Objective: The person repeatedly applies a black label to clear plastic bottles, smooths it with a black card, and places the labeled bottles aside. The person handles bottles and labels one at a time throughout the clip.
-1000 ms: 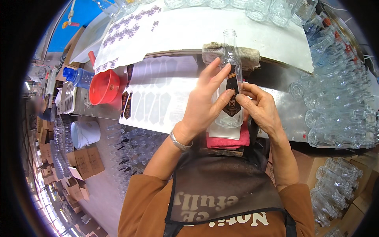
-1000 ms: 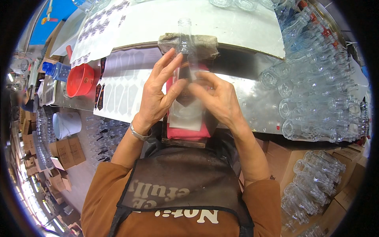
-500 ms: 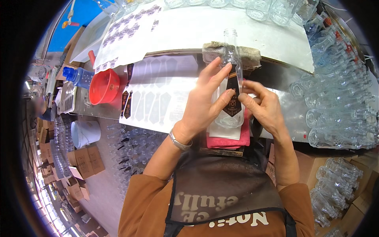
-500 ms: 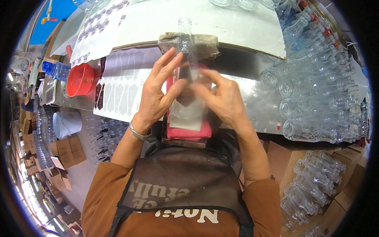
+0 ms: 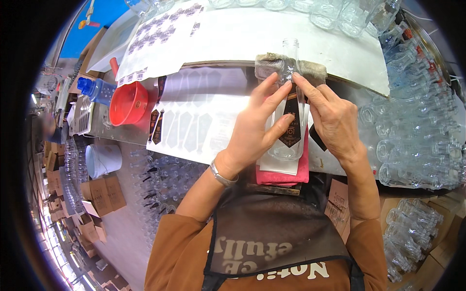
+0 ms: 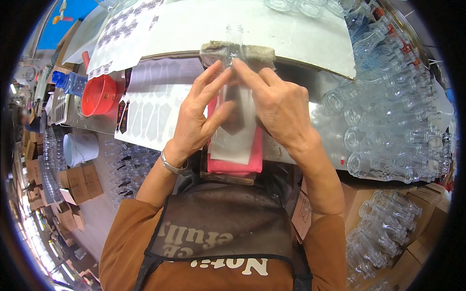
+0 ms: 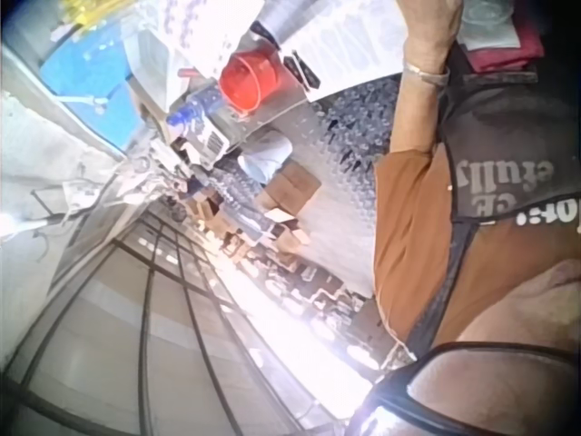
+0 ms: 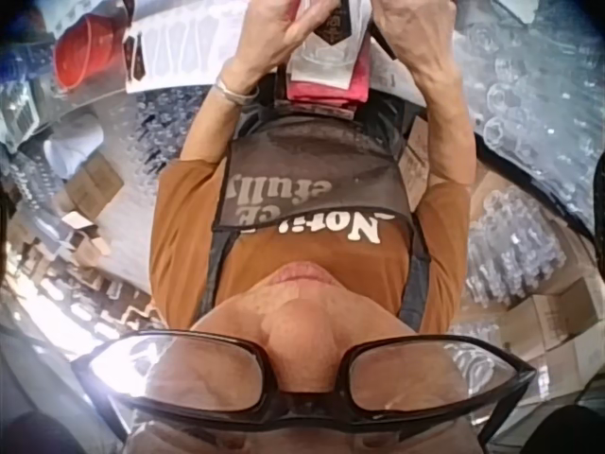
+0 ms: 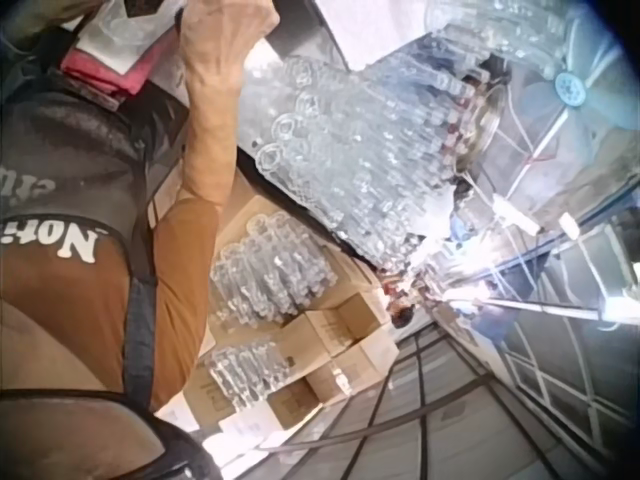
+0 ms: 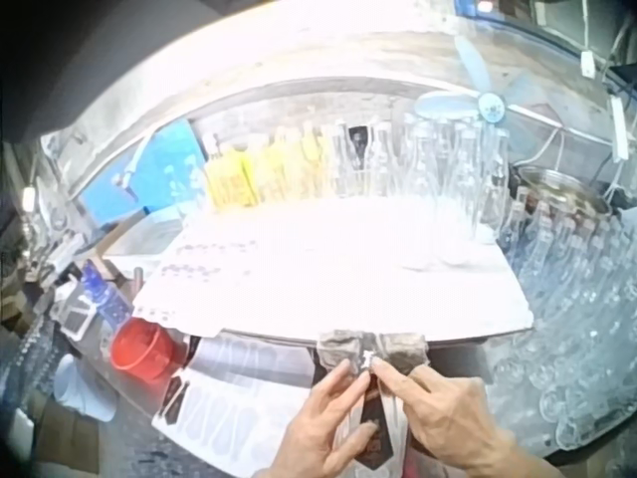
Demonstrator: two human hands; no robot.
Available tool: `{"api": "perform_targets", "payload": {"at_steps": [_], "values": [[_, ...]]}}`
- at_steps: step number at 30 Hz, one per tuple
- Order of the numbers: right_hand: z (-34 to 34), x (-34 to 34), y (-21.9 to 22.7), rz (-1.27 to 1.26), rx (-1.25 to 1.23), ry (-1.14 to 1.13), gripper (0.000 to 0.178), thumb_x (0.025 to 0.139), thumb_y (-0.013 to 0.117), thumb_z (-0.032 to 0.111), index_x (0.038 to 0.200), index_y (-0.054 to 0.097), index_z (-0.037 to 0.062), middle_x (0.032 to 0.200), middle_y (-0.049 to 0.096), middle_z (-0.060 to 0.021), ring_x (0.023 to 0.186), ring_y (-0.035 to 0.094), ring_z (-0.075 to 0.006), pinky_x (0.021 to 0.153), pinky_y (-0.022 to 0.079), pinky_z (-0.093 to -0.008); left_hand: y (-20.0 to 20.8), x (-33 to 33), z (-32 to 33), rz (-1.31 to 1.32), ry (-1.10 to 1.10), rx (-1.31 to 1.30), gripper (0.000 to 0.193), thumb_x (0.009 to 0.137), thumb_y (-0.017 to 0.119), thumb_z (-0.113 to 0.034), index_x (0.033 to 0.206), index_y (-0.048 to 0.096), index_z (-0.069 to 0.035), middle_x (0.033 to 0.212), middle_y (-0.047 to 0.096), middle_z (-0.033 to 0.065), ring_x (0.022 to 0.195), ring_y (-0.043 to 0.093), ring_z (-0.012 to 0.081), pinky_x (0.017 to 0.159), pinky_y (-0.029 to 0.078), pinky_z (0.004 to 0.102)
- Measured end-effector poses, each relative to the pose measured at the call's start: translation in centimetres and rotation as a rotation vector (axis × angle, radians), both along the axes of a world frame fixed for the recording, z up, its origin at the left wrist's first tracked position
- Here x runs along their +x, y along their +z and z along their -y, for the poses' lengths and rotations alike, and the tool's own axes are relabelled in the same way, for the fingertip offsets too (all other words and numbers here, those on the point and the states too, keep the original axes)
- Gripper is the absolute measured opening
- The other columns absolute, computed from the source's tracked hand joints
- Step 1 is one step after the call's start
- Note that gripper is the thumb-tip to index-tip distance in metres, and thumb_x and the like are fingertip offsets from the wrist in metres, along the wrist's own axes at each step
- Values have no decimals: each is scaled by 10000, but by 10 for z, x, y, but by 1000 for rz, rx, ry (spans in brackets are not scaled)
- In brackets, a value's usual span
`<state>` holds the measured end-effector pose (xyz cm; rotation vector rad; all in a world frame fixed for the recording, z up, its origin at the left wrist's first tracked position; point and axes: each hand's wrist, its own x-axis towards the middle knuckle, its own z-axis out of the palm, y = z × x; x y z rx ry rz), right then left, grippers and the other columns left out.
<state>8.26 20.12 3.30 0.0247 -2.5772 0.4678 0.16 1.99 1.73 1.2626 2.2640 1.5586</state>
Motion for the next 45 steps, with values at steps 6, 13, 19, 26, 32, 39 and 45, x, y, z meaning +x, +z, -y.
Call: {"api": "perform_targets", "payload": {"at_steps": [6, 13, 19, 26, 32, 39, 45], "values": [[0, -4, -1, -38, -50, 37, 624, 782, 585, -41, 1371, 607, 164, 762, 582, -63, 577, 630, -253, 521, 517, -359, -3, -2, 1, -83, -7, -7, 565, 901, 718, -162, 1435, 541, -109, 1513, 412, 233, 1253, 569, 375, 1018, 487, 403], [-4, -7, 8, 23, 25, 60, 564, 807, 599, -17, 1342, 621, 162, 796, 616, -85, 604, 643, -261, 530, 523, -359, -4, -2, 1, -89, 2, -10, 558, 907, 711, -177, 1436, 541, -117, 1514, 413, 231, 1246, 569, 370, 1017, 484, 406], [-22, 1, 4, -37, -888, -6, 265, 1015, 545, 167, 1243, 639, 69, 858, 666, -90, 649, 641, -180, 582, 527, -306, -3, -2, 1, -73, -1, -7, 551, 912, 706, -186, 1435, 542, -125, 1518, 409, 231, 1263, 558, 376, 1025, 480, 404], [-34, 19, -45, -60, -1806, -162, 281, 1022, 585, 226, 1164, 616, -14, 1011, 679, -85, 916, 655, -164, 845, 546, -299, -8, -3, 0, -62, -7, 21, 639, 914, 706, -189, 1490, 449, -85, 1515, 415, 239, 1307, 526, 391, 1036, 474, 405], [-21, -25, 30, 70, -734, 106, 297, 941, 605, 46, 1231, 642, -7, 1121, 672, -70, 1017, 619, -122, 902, 506, -263, -12, -1, 0, 35, 2, 61, 787, 893, 725, -150, 1541, 305, 3, 1494, 437, 254, 1338, 504, 364, 1043, 472, 393], [-18, -42, 46, 36, -425, 182, 287, 899, 612, 24, 1178, 666, -12, 1069, 704, -101, 974, 658, -160, 874, 513, -275, -12, 1, 0, 97, -9, 78, 864, 876, 742, -132, 1568, 239, -11, 1492, 451, 236, 1325, 516, 350, 1023, 487, 389], [-19, -45, 46, -66, -333, 75, 280, 899, 616, 31, 1174, 667, 2, 1074, 708, -121, 968, 674, -197, 876, 517, -298, -11, 0, -1, 54, 0, 37, 896, 870, 748, -119, 1580, 208, -29, 1509, 429, 237, 1321, 521, 337, 1008, 496, 390]]}}
